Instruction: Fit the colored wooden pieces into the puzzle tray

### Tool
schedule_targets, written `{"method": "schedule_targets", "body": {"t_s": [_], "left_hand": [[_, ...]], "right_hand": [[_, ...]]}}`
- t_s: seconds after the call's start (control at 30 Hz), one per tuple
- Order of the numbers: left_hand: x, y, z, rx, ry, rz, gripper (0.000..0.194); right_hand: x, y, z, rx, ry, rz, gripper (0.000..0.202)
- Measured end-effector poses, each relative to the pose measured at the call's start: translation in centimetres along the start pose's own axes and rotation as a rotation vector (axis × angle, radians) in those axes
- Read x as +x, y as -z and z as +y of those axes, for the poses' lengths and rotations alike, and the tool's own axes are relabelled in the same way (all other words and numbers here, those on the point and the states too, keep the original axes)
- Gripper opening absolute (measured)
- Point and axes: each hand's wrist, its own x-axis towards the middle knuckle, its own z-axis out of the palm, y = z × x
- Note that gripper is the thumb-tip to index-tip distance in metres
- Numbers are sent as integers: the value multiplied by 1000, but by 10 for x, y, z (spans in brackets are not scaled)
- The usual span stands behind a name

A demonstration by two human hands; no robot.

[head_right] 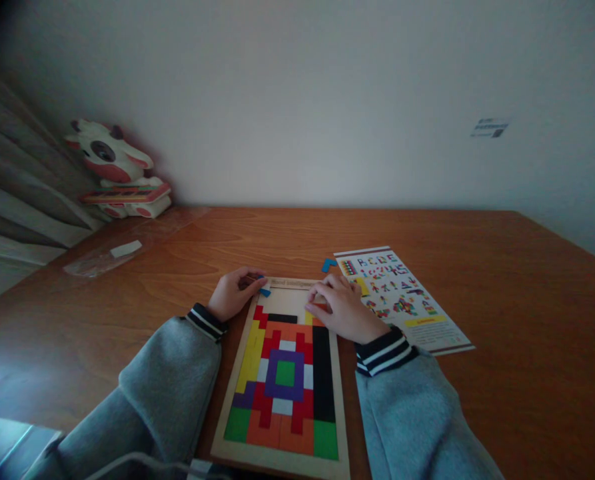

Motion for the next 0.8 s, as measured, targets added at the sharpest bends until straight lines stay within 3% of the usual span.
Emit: {"method": "schedule_targets", "body": {"t_s": [0.13,0.27,0.4,0.53,0.8], "left_hand": [[0,0,-2,-3,-5,7,30],[0,0,-2,5,-9,12,30],[0,-1,-2,-12,-5,26,30],[0,-1,-2,-64,-7,80,32],[-2,2,-1,-25,-62,148,27]], "right_hand": [[2,3,6,52,15,32,23],[3,12,30,67,-59,240,25],[0,17,59,-25,-180,362,26],[-3,13,68,-104,-203,362,32],[-3,2,62,-36,-178,281,38]]}}
